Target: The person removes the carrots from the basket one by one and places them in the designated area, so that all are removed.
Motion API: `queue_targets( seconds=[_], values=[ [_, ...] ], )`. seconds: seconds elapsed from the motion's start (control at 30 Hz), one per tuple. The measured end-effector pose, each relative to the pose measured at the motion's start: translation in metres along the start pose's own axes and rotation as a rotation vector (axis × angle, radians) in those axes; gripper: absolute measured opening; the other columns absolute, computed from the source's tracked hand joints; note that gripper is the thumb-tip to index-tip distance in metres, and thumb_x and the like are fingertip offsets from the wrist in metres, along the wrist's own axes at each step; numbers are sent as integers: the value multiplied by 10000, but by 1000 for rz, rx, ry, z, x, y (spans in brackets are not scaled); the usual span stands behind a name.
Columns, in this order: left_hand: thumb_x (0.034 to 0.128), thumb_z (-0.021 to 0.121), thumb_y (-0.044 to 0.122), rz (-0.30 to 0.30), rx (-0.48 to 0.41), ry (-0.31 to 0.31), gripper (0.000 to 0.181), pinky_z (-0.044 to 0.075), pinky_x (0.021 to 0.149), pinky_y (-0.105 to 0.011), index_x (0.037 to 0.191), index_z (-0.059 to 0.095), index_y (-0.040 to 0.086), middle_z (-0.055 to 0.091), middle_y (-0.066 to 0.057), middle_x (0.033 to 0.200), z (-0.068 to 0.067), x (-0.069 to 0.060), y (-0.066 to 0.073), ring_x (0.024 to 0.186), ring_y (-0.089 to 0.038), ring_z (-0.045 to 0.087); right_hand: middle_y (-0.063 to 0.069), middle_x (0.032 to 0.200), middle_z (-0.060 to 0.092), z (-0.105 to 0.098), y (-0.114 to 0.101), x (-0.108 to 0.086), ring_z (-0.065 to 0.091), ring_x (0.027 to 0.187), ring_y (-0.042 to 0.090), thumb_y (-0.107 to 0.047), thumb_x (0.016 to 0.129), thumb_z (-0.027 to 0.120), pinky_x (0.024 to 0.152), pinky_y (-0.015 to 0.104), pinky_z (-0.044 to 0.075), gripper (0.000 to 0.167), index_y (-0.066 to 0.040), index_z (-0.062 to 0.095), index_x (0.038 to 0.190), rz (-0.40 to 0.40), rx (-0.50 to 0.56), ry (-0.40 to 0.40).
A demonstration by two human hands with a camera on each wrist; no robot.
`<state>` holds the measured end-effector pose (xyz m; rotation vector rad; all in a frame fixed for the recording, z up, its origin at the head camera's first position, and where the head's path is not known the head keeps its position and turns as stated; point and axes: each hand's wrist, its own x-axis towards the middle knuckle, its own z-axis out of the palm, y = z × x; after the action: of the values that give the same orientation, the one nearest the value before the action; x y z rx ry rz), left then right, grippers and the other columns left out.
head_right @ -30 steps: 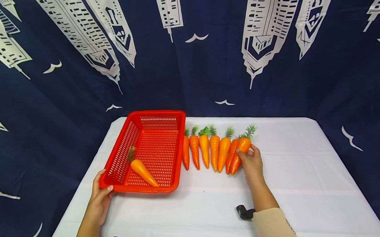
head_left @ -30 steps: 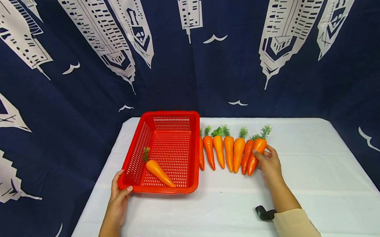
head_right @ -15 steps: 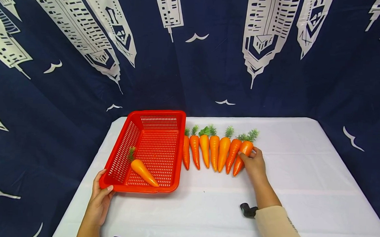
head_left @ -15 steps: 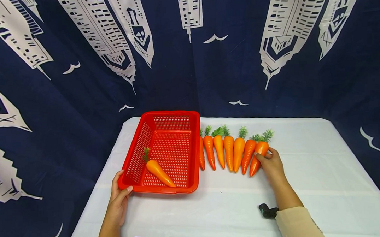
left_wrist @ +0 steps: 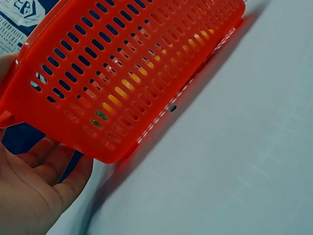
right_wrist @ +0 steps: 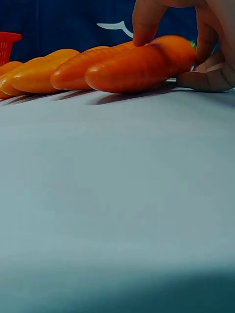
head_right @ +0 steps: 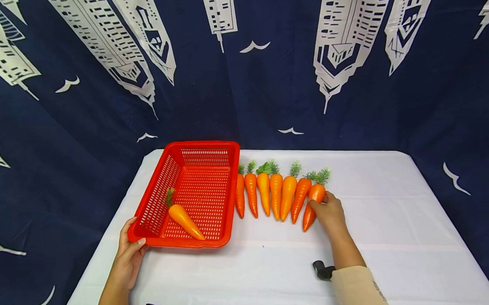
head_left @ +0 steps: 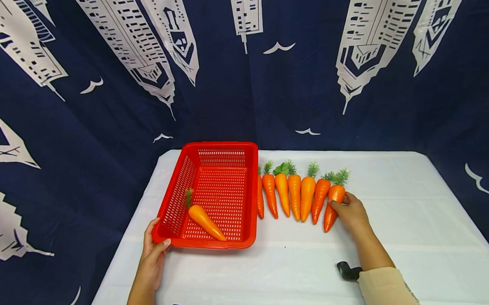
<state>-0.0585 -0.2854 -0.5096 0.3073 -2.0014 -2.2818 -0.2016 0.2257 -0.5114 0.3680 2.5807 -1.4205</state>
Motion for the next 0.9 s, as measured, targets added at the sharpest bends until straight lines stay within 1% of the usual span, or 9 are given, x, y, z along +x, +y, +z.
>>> queue_targets(
  seconds=[0.13, 0.2, 0.33, 0.47, 0.67, 0.8, 0.83, 0.87, 0.9],
  values=[
    [1002, 474, 70, 7, -5, -3, 652, 421, 1012, -191, 1559, 206, 275, 201, 28, 1612, 0, 1, 1, 1374, -164, 345, 359, 1466, 417, -3, -1, 0, 451, 1303, 479, -335, 1001, 544, 1110, 585, 376, 784, 128, 210, 1539, -27, -67, 7],
    [1000, 475, 67, 8, -8, -7, 653, 420, 1019, -186, 1559, 207, 272, 201, 29, 1613, 1, 1, 1, 1381, -161, 340, 359, 1467, 419, -4, -1, 0, 461, 1291, 476, -339, 999, 545, 1106, 583, 380, 785, 132, 216, 1536, -26, -75, 12],
    [997, 475, 65, 8, -11, -12, 655, 417, 1023, -192, 1559, 208, 268, 205, 26, 1608, 1, 1, 0, 1384, -162, 335, 356, 1510, 379, -5, 0, -2, 452, 1335, 472, -331, 1005, 543, 1129, 564, 386, 804, 121, 165, 1552, 0, -28, 6],
    [994, 482, 74, 3, -6, -14, 661, 415, 1026, -199, 1560, 207, 275, 194, 24, 1614, 1, 1, -1, 1387, -162, 331, 361, 1533, 343, -6, -1, -3, 420, 1384, 478, -313, 1005, 540, 1142, 553, 391, 811, 113, 133, 1561, 8, 11, 11],
    [991, 486, 77, -6, -5, -9, 665, 418, 1017, -203, 1559, 208, 282, 191, 25, 1613, 0, 1, 0, 1378, -164, 333, 353, 1543, 329, -8, -2, -3, 400, 1405, 475, -331, 1009, 540, 1131, 539, 411, 801, 93, 154, 1568, 24, 36, 47],
    [988, 485, 74, -7, -9, -8, 668, 415, 1014, -208, 1559, 207, 282, 195, 24, 1611, 0, 1, 0, 1375, -166, 332, 346, 1541, 341, -11, -1, -3, 403, 1406, 476, -346, 1012, 534, 1129, 540, 412, 766, 74, 211, 1565, 22, 49, 94],
    [989, 484, 74, -7, -8, -7, 668, 415, 1013, -208, 1559, 207, 283, 197, 25, 1610, 0, 1, -1, 1375, -166, 333, 337, 1538, 355, -11, -1, -3, 414, 1401, 472, -345, 1012, 532, 1115, 529, 427, 747, 65, 237, 1563, 20, 57, 113],
    [989, 483, 74, -6, -8, -7, 666, 415, 1014, -209, 1559, 208, 281, 200, 25, 1609, 0, 1, -1, 1375, -166, 334, 327, 1534, 374, -12, 0, -4, 429, 1392, 463, -343, 1013, 531, 1083, 491, 459, 728, 56, 263, 1559, 15, 68, 132],
    [989, 483, 74, -6, -8, -7, 665, 414, 1013, -210, 1558, 208, 281, 202, 25, 1608, 0, 1, -1, 1374, -166, 334, 314, 1531, 392, -13, -1, -4, 452, 1377, 449, -346, 1013, 530, 1036, 428, 497, 711, 45, 286, 1555, 9, 82, 148]
  ],
)
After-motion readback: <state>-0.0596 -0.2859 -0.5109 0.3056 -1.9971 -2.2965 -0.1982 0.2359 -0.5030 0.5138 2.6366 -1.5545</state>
